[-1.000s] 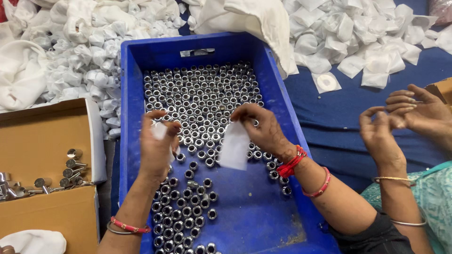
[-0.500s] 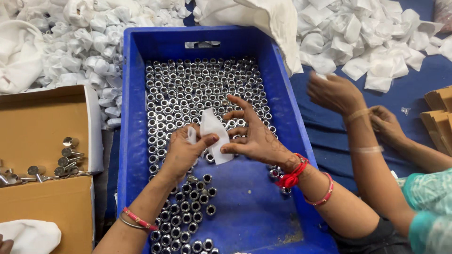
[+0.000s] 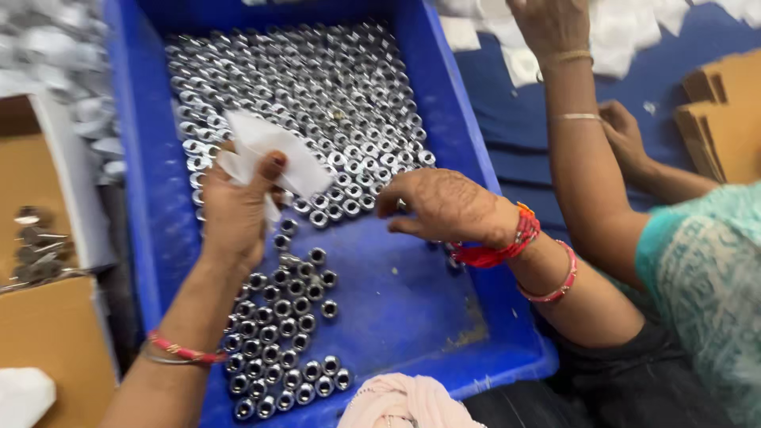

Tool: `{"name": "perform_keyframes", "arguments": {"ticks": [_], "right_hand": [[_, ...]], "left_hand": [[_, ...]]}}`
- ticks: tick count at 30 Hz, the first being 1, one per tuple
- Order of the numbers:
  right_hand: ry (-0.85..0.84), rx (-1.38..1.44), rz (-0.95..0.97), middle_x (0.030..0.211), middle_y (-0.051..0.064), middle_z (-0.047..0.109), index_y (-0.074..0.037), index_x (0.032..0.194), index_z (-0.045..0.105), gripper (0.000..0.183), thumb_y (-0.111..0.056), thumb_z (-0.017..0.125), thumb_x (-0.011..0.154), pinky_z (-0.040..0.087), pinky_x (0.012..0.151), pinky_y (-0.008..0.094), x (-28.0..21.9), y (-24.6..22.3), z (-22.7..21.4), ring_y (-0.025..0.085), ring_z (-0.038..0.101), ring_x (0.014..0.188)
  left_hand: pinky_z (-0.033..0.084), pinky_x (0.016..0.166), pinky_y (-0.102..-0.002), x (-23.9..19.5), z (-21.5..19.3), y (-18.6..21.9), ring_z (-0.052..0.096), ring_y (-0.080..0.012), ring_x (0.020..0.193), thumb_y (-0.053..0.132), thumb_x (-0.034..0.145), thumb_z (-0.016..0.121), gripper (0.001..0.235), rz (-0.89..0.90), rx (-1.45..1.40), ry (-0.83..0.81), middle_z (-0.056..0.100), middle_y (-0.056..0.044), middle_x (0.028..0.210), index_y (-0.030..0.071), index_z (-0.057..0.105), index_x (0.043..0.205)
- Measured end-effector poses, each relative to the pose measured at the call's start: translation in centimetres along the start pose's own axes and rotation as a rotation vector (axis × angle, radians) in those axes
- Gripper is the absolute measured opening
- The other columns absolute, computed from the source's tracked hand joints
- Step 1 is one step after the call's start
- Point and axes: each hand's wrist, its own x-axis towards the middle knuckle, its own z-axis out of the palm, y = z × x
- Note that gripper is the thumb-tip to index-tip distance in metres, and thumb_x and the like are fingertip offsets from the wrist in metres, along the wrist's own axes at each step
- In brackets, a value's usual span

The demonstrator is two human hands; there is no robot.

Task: The person wraps metal parts in white foam sheets by hand, picking them from a blue bin and placing them into a cardboard box.

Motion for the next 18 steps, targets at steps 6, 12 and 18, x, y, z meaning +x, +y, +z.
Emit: {"name": "perform_keyframes", "arguments": {"ticks": [6,12,18], "right_hand": [[-0.075,-0.586,0.135,0.093,0.008,0.066,-0.014,0.09,0.067,0.007,-0.02,0.067,0.086,0.053,0.08,0.045,-4.2,3.5,6.1,0.029,0.066,0.093],[-0.035,-0.539,0.117,0.1,0.009,0.066,-0.012,0.09,0.069,0.008,-0.017,0.064,0.085,0.054,0.08,0.044,-3.7,6.0,8.4,0.029,0.066,0.093],[-0.053,0.173,-0.068,0.092,0.007,0.072,-0.006,0.096,0.068,0.019,-0.011,0.068,0.078,0.059,0.077,0.035,-2.9,0.4,4.7,0.021,0.073,0.084]], "left_hand": [[0.056,0.063,-0.025,-0.2,0.8,-0.2,0.065,-0.0089,0.077,0.022,0.09,0.083,0.036,0.024,0.064,-0.101,0.069,-0.001,0.097,0.012,0.057,0.112],[0.058,0.066,-0.026,-0.8,1.5,-1.2,0.067,-0.0088,0.079,0.03,0.089,0.08,0.037,-0.043,0.018,-0.115,0.07,0.001,0.096,0.009,0.063,0.114],[0.057,0.064,-0.027,0.1,1.6,-1.9,0.066,-0.0098,0.073,0.038,0.087,0.078,0.039,-0.14,-0.037,-0.037,0.072,0.0,0.091,0.008,0.067,0.11]]}}
